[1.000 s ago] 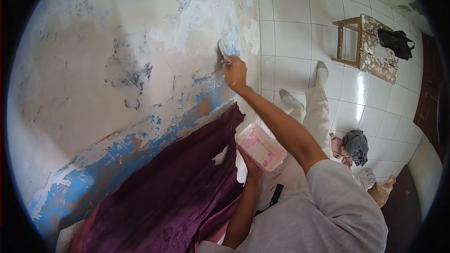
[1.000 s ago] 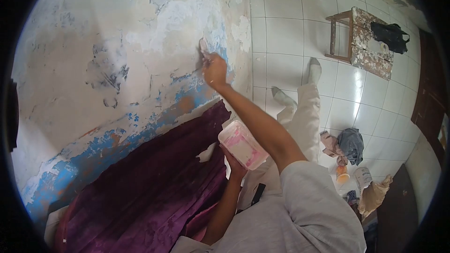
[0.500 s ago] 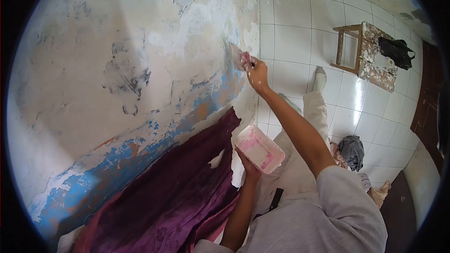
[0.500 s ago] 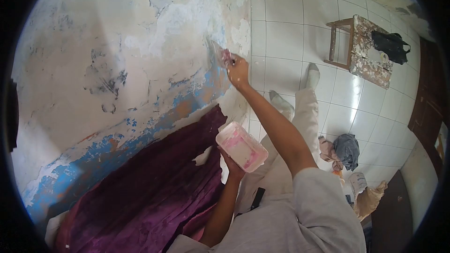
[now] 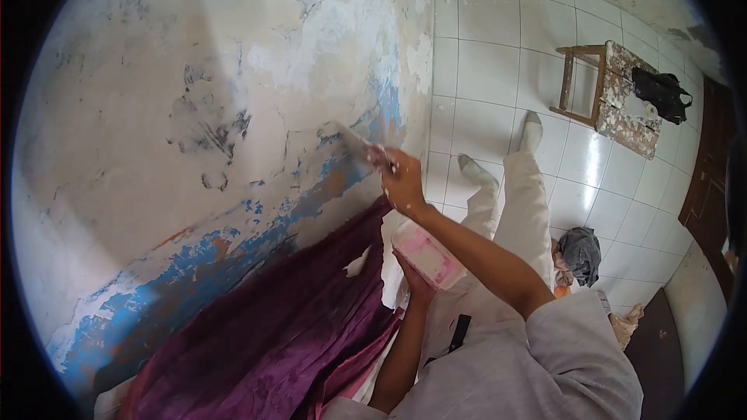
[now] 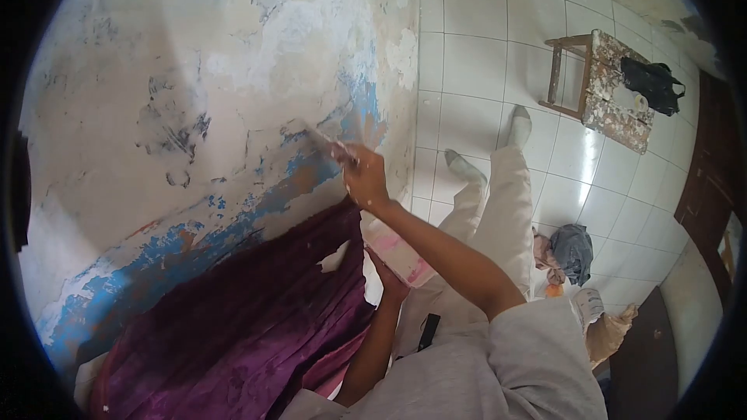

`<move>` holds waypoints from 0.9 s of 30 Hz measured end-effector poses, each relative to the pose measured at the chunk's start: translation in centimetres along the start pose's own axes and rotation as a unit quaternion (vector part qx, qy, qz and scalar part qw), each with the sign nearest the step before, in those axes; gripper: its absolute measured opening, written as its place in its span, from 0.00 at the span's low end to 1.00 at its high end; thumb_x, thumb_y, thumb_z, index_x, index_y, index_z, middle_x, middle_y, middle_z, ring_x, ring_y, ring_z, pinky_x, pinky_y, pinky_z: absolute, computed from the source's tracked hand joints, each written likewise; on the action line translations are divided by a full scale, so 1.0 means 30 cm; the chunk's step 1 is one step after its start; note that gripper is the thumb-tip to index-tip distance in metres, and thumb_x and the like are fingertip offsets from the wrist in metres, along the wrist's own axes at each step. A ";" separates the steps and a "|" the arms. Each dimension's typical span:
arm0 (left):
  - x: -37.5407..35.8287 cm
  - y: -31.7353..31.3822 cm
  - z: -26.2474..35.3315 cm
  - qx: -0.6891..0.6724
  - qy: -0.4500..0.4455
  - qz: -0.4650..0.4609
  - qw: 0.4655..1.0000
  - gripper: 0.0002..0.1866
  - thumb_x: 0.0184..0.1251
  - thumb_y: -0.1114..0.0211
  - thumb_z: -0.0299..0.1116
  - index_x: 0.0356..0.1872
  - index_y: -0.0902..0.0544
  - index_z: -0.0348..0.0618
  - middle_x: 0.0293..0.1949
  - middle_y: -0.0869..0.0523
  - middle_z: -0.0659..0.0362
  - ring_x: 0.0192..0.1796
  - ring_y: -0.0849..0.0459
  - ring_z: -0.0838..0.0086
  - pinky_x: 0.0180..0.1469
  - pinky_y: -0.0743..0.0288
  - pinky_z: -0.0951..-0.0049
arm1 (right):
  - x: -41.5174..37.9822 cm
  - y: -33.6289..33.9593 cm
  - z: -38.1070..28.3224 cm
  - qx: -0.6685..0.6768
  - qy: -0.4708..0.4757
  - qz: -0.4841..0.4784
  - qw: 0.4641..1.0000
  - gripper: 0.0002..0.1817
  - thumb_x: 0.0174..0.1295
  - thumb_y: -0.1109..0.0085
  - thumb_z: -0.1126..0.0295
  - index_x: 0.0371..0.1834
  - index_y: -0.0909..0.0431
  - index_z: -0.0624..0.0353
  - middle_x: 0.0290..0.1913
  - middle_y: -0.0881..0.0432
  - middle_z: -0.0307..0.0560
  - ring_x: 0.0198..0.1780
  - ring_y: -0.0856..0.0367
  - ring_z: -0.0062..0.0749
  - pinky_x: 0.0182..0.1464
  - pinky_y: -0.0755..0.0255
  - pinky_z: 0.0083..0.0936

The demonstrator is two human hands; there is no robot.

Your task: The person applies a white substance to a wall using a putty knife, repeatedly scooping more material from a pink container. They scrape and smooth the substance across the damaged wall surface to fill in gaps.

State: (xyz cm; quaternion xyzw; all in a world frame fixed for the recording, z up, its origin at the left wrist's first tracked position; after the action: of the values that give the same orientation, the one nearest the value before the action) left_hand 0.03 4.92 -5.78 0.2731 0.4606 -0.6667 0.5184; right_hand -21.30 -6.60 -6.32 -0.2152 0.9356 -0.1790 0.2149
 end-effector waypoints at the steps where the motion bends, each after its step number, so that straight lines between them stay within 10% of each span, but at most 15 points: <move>1: 0.015 0.014 -0.009 0.003 0.003 0.005 1.000 0.44 0.74 0.58 0.75 0.77 0.38 0.53 0.70 0.27 0.57 0.72 0.27 0.58 0.73 0.30 0.52 | -0.022 0.002 -0.001 -0.020 0.027 -0.017 0.999 0.18 0.65 0.49 0.86 0.54 0.14 0.63 0.46 0.12 0.42 0.35 0.22 0.16 0.34 0.29 0.19; 4: 0.026 0.025 -0.035 0.023 -0.014 0.032 0.999 0.44 0.74 0.58 0.75 0.77 0.37 0.52 0.70 0.26 0.57 0.71 0.26 0.59 0.72 0.30 0.52 | -0.072 0.098 0.040 0.088 -0.152 -0.091 0.980 0.16 0.65 0.49 0.88 0.51 0.16 0.69 0.46 0.12 0.47 0.41 0.15 0.23 0.44 0.22 0.21; 5: 0.025 0.023 -0.037 0.030 -0.027 0.044 0.998 0.44 0.74 0.58 0.75 0.77 0.37 0.53 0.69 0.26 0.57 0.70 0.26 0.59 0.72 0.29 0.52 | -0.032 0.101 0.083 0.008 0.048 -0.023 0.999 0.22 0.65 0.53 0.88 0.57 0.15 0.63 0.44 0.12 0.43 0.39 0.18 0.20 0.42 0.25 0.22; 7: 0.011 0.015 -0.026 0.021 -0.024 0.032 0.999 0.44 0.74 0.57 0.75 0.77 0.37 0.52 0.69 0.26 0.57 0.70 0.26 0.59 0.72 0.29 0.52 | 0.085 0.151 0.041 -0.105 -0.086 0.066 0.989 0.15 0.69 0.47 0.84 0.53 0.14 0.65 0.37 0.11 0.44 0.31 0.20 0.19 0.33 0.27 0.22; 8: 0.013 0.016 -0.018 0.017 -0.023 0.024 0.999 0.44 0.74 0.57 0.75 0.77 0.37 0.52 0.69 0.26 0.57 0.70 0.26 0.59 0.71 0.29 0.52 | 0.159 0.159 0.125 -0.134 -0.033 0.133 0.981 0.21 0.77 0.41 0.57 0.38 0.14 0.67 0.24 0.18 0.45 0.28 0.27 0.19 0.33 0.30 0.24; 15: 0.012 0.096 -0.026 -0.005 -0.019 0.012 1.000 0.45 0.73 0.57 0.76 0.77 0.38 0.53 0.71 0.28 0.58 0.71 0.27 0.58 0.71 0.29 0.50 | 0.276 0.026 0.128 -0.207 -0.005 0.160 0.965 0.09 0.63 0.42 0.77 0.41 0.14 0.63 0.29 0.14 0.59 0.28 0.13 0.45 0.34 0.24 0.35; 23: 0.031 0.094 -0.056 0.004 -0.026 0.034 0.999 0.45 0.73 0.58 0.76 0.79 0.38 0.55 0.71 0.26 0.59 0.72 0.27 0.59 0.74 0.32 0.53 | -0.061 -0.066 -0.085 -0.109 0.063 0.031 0.992 0.14 0.60 0.45 0.86 0.47 0.16 0.69 0.41 0.12 0.56 0.41 0.11 0.41 0.46 0.20 0.31; 27: 0.045 0.123 -0.056 -0.005 -0.014 0.019 1.000 0.45 0.73 0.57 0.76 0.79 0.38 0.55 0.71 0.27 0.59 0.72 0.27 0.59 0.73 0.32 0.53 | -0.080 0.027 -0.014 -0.072 0.070 0.008 0.995 0.15 0.66 0.46 0.85 0.53 0.15 0.67 0.39 0.13 0.44 0.38 0.18 0.23 0.40 0.25 0.20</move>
State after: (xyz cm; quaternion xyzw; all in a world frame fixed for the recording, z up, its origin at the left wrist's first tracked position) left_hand 2.89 5.68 -8.85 0.2701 0.4513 -0.6581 0.5387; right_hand -19.82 -4.65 -5.53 -0.2099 0.9605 -0.1242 0.1340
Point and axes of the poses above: each hand's wrist, its own x-axis towards the middle knuckle, its own y-axis out of the back of the hand, z = x × y, the point moved 1 cm from there along x, towards the middle knuckle
